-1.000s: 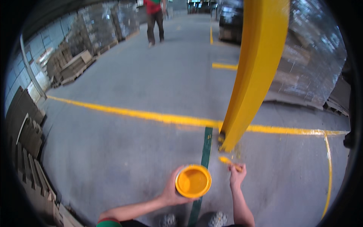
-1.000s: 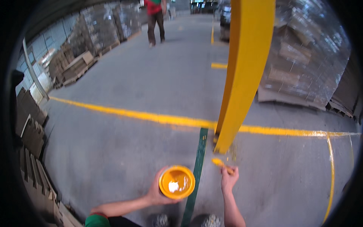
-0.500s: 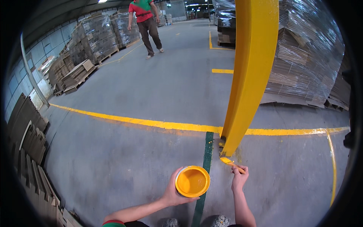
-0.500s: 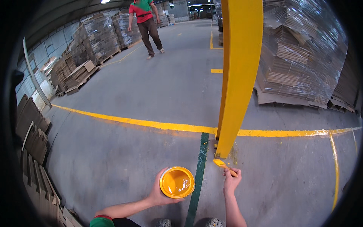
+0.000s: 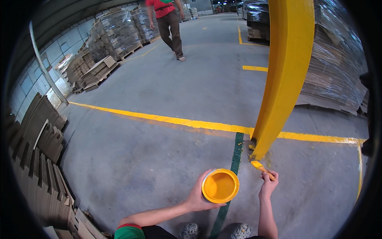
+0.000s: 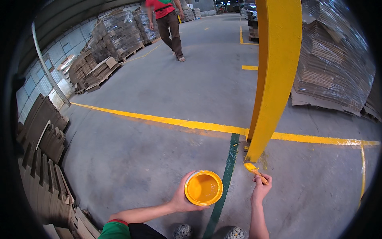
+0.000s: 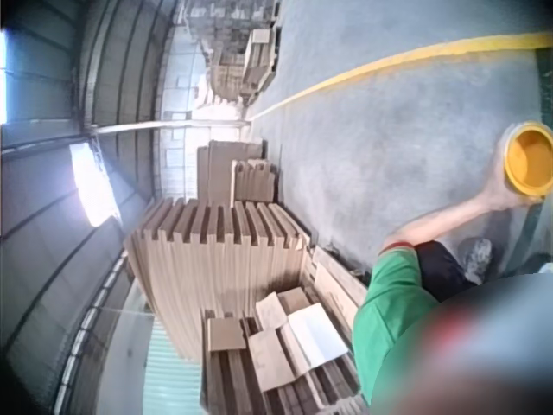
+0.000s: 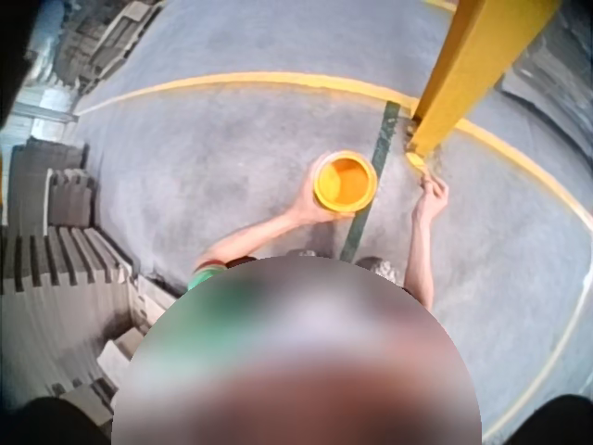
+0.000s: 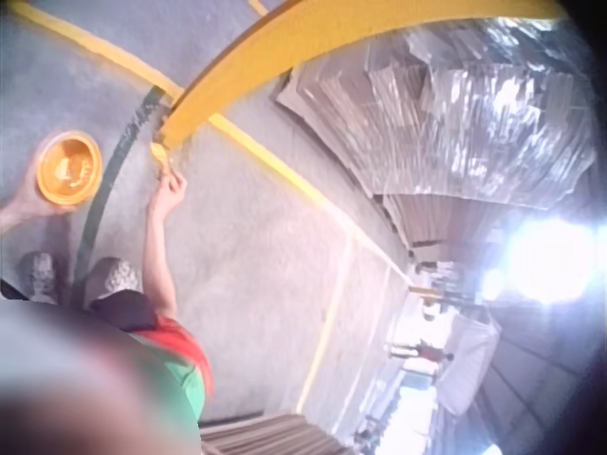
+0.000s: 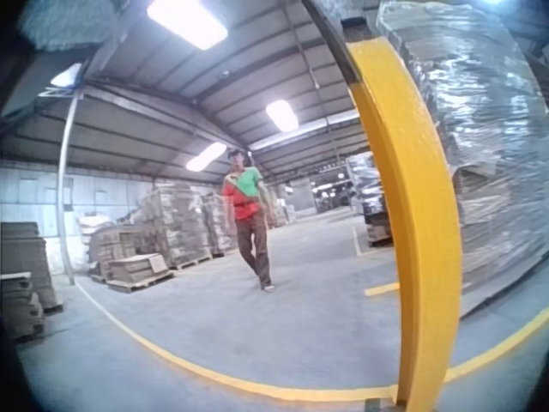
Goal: The person paints a vertical metal pole yellow using a paintbrush and a small paint can. They repeatedly dip the brush into the can and apply paint along the pole's length, working from lower to higher sections while holding the can in the other hand.
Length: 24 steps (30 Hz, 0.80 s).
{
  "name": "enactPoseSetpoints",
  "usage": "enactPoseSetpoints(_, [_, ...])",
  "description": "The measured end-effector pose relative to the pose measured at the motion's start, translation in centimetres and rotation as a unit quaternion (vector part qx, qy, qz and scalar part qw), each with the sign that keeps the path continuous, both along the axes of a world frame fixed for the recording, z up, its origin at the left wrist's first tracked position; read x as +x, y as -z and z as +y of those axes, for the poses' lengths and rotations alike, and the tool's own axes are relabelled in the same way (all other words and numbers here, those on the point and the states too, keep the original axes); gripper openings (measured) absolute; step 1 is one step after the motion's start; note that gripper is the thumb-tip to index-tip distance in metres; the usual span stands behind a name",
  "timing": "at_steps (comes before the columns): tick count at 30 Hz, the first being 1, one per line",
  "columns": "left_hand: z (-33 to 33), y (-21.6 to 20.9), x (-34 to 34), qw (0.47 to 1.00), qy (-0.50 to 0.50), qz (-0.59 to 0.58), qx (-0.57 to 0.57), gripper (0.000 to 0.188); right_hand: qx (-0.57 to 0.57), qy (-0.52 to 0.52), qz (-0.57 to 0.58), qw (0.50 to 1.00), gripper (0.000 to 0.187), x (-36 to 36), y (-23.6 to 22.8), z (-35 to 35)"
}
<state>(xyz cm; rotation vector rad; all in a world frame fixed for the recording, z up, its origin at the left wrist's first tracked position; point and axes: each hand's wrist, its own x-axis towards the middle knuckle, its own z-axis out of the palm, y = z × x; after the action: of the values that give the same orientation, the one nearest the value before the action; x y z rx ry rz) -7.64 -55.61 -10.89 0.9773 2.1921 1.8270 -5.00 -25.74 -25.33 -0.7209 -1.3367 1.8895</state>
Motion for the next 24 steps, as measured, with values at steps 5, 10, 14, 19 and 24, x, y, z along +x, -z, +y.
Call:
enactPoseSetpoints(5, [0.0,0.4,0.2,1.000,-0.011,-0.005,0.020,0.122,0.004,-0.015,0.006,1.000,0.015,0.1,0.5,0.1])
enactPoseSetpoints(10, [-0.2,0.1,0.1,1.000,-0.010,0.005,-0.003,0.126,0.002,-0.006,0.008,1.000,0.014,-0.1,0.2,-0.1])
enactPoseSetpoints(14, [-0.1,0.2,0.0,0.999,-0.028,0.031,0.015,0.122,0.043,-0.015,0.014,0.999,0.012,-0.1,-1.3,-0.6])
enactPoseSetpoints(19, [-1.2,1.8,0.9,0.999,-0.039,0.015,-0.029,0.136,0.202,0.034,-0.097,0.974,0.014,-0.2,-0.3,-0.6])
enactPoseSetpoints(24, [-2.3,1.3,1.4,0.994,-0.061,0.043,-0.074,0.134,0.284,0.045,-0.084,0.954,0.019,-1.7,4.0,0.4])
